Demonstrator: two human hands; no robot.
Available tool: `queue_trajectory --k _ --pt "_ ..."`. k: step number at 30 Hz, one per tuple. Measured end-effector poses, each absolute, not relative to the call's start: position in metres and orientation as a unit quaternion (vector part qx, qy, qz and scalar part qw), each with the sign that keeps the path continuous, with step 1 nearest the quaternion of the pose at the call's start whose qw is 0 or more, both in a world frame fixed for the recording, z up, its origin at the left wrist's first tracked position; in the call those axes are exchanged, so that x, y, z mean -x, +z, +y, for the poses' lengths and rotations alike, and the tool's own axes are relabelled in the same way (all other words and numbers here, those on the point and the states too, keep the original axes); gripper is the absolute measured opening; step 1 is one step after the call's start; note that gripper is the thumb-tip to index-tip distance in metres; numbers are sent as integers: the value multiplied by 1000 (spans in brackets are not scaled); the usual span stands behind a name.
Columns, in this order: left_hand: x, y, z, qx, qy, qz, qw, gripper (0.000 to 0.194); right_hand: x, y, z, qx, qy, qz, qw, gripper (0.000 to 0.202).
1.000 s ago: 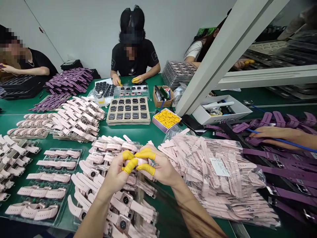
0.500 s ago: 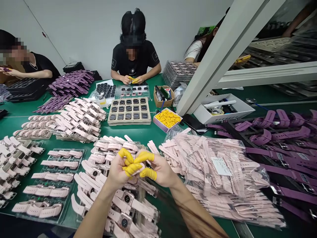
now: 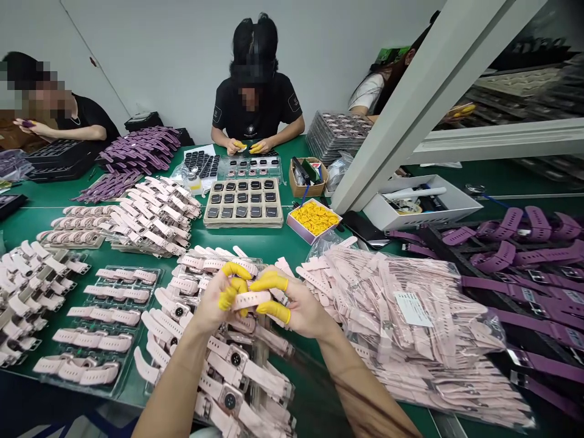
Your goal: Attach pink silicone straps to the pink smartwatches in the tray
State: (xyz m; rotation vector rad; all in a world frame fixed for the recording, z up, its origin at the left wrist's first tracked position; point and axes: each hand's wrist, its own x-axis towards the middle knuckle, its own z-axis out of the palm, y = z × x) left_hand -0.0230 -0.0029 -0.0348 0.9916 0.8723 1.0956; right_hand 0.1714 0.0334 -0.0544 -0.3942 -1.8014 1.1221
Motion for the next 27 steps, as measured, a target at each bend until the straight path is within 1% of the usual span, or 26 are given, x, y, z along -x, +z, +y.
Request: queue_trajectory --k 3,6,9,11,12,14,16,17,20,22,24,27 --pt "25 -37 -4 -452 456 383 664 46 -173 -55 34 153 470 -726 478 30" --pt "20 -37 -7 -473 465 409 627 40 -174 -56 35 147 458 -741 469 27" --pt "17 -34 -5 -485 490 415 594 42 -174 -56 34 164 448 -751 457 28" --pt "19 -28 -3 -492 486 389 609 46 -173 -55 33 183 448 -749 453 28" --pt "22 -24 -3 -499 477 378 617 46 -172 -54 33 191 450 -746 452 27" --pt "32 -11 -5 -527 459 381 606 39 -171 -54 31 197 459 -741 449 28" --pt "48 5 -11 -565 438 420 559 28 -171 -54 28 200 476 -733 443 32" --pt "58 12 -16 -588 420 441 533 25 -172 -55 28 206 486 -726 440 36" --pt "91 26 -28 -650 338 489 474 28 -174 -57 26 234 516 -690 450 49" --pt "110 23 -33 -665 297 515 452 25 -175 -59 25 238 530 -668 465 51" --pt "122 10 -33 -658 272 529 462 22 -175 -60 25 231 537 -660 472 52" --pt "127 -15 -28 -613 246 521 541 27 -175 -60 24 228 535 -669 462 51"
